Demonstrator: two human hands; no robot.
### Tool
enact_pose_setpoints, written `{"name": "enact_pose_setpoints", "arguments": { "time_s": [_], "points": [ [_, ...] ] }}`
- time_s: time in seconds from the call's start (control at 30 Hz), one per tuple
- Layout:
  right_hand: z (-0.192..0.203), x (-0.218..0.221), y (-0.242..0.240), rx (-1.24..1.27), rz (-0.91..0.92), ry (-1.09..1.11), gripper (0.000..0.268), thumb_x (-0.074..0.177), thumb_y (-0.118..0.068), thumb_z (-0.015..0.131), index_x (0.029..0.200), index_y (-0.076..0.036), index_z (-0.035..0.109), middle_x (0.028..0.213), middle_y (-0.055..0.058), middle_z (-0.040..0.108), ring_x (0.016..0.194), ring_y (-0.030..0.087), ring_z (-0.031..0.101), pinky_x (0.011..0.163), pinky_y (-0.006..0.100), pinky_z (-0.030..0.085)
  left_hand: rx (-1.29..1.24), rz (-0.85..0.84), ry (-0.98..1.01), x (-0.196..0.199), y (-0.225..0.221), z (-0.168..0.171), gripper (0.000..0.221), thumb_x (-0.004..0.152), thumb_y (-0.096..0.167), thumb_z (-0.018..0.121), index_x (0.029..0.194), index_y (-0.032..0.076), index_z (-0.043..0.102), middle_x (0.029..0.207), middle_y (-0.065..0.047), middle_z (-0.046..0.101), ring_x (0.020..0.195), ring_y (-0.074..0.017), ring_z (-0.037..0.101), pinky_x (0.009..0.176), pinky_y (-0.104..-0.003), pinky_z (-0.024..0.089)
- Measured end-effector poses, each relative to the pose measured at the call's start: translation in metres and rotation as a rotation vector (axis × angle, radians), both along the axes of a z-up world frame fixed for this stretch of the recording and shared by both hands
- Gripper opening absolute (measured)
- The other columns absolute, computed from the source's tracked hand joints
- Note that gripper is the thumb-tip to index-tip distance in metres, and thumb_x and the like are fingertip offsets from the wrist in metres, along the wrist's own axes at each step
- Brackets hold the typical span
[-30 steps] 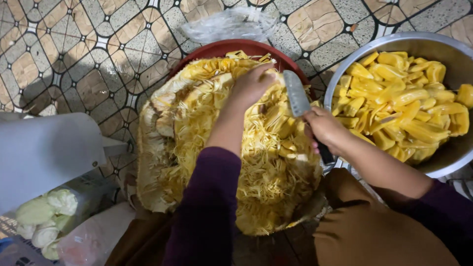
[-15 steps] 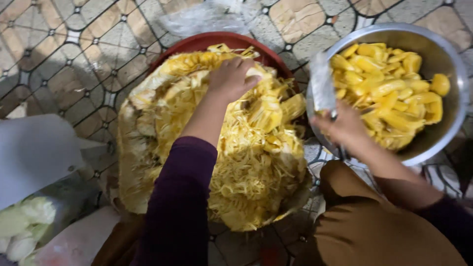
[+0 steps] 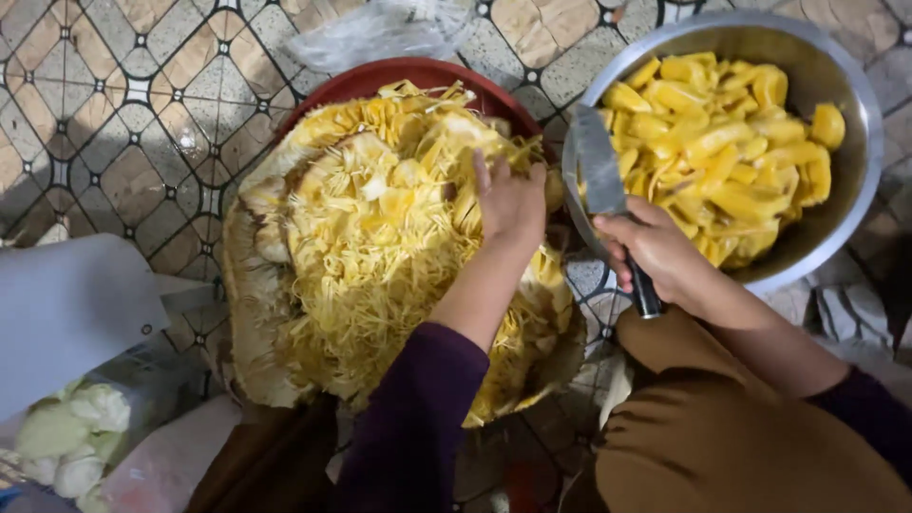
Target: Extracting jackfruit bulbs from the core and placing them into a bowl
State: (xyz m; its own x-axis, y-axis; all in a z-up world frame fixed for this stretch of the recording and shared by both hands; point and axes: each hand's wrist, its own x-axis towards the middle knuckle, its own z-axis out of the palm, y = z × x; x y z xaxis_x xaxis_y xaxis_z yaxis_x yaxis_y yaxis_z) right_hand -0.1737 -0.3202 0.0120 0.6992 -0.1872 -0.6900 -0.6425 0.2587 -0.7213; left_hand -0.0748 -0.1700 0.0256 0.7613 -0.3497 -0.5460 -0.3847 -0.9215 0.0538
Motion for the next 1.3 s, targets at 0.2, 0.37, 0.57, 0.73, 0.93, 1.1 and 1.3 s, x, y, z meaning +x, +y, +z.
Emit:
{"name": "enact_pose_setpoints", "arguments": {
  "time_s": [0.2, 0.37, 0.57, 0.73, 0.93, 1.1, 1.3],
  "points": [
    [0.029, 0.018, 0.012, -0.01, 0.145, 0.112, 0.054, 0.1, -0.041, 0.06, 0.061, -0.007, 0.044, 0.039, 0.011, 0.037, 0.028, 0.027, 0.043, 0.027, 0.035, 0.038, 0.076, 0.138, 0.042, 0.008, -0.028, 0.009, 0.055, 0.106, 0.034, 0.013, 0.147, 0.02, 0.048, 0.147, 0.003, 0.056, 0.156, -0.0258, 0.017, 0.122, -0.058, -0.023],
    [0.019, 0.006, 0.012, -0.013, 0.055, 0.025, 0.032, 0.1, -0.024, 0.062, 0.077, -0.006, 0.048, 0.049, 0.007, 0.04, 0.031, 0.022, 0.046, 0.024, 0.037, 0.042, 0.005, 0.143, 0.041, 0.014, 0.003, -0.02, 0.055, 0.102, 0.044, 0.026, 0.145, 0.022, 0.052, 0.144, 0.006, 0.057, 0.152, -0.0225, 0.022, 0.123, -0.057, -0.02],
    [0.004, -0.011, 0.024, 0.044, 0.051, 0.125, 0.03, 0.101, -0.03, 0.055, 0.084, -0.005, 0.052, 0.047, 0.012, 0.042, 0.029, 0.028, 0.044, 0.022, 0.041, 0.039, -0.275, 0.06, -0.091, 0.023, 0.028, -0.044, 0.054, 0.084, 0.052, 0.075, 0.131, 0.031, 0.061, 0.119, -0.001, 0.074, 0.138, -0.0214, 0.044, 0.124, -0.059, -0.005],
    [-0.015, -0.013, 0.029, 0.037, 0.052, 0.104, 0.023, 0.099, -0.026, 0.052, 0.089, -0.004, 0.054, 0.049, 0.011, 0.043, 0.028, 0.025, 0.044, 0.022, 0.04, 0.037, -0.177, -0.008, -0.006, 0.033, 0.019, -0.06, 0.068, 0.073, 0.048, 0.083, 0.134, 0.033, 0.058, 0.131, 0.002, 0.07, 0.145, -0.0202, 0.035, 0.12, -0.066, -0.017],
    [-0.017, -0.015, 0.026, -0.001, 0.052, 0.037, 0.019, 0.1, -0.024, 0.052, 0.096, -0.006, 0.058, 0.049, 0.013, 0.046, 0.029, 0.026, 0.047, 0.024, 0.04, 0.038, -0.169, -0.021, 0.028, 0.037, 0.02, -0.057, 0.065, 0.079, 0.051, 0.079, 0.137, 0.029, 0.058, 0.125, -0.008, 0.072, 0.14, -0.0241, 0.042, 0.117, -0.066, -0.021],
    [-0.026, -0.004, -0.011, -0.238, 0.13, -0.105, 0.014, 0.101, -0.018, 0.053, 0.098, -0.004, 0.057, 0.052, 0.011, 0.052, 0.035, 0.025, 0.053, 0.032, 0.038, 0.041, -0.222, -0.109, -0.126, 0.025, 0.026, -0.053, 0.053, 0.083, 0.044, 0.077, 0.125, 0.019, 0.059, 0.114, -0.013, 0.072, 0.128, -0.0305, 0.051, 0.123, -0.063, 0.0],
    [0.048, 0.0, -0.045, -0.398, 0.425, 0.04, 0.027, 0.104, -0.004, 0.059, 0.131, -0.008, 0.062, 0.083, 0.01, 0.063, 0.059, 0.019, 0.054, 0.05, 0.032, 0.049, -0.142, -0.168, 0.114, 0.038, 0.036, 0.039, 0.049, 0.083, 0.041, 0.079, 0.126, 0.023, 0.064, 0.131, -0.013, 0.063, 0.139, -0.0401, 0.04, 0.124, -0.056, 0.01]
  ]
}}
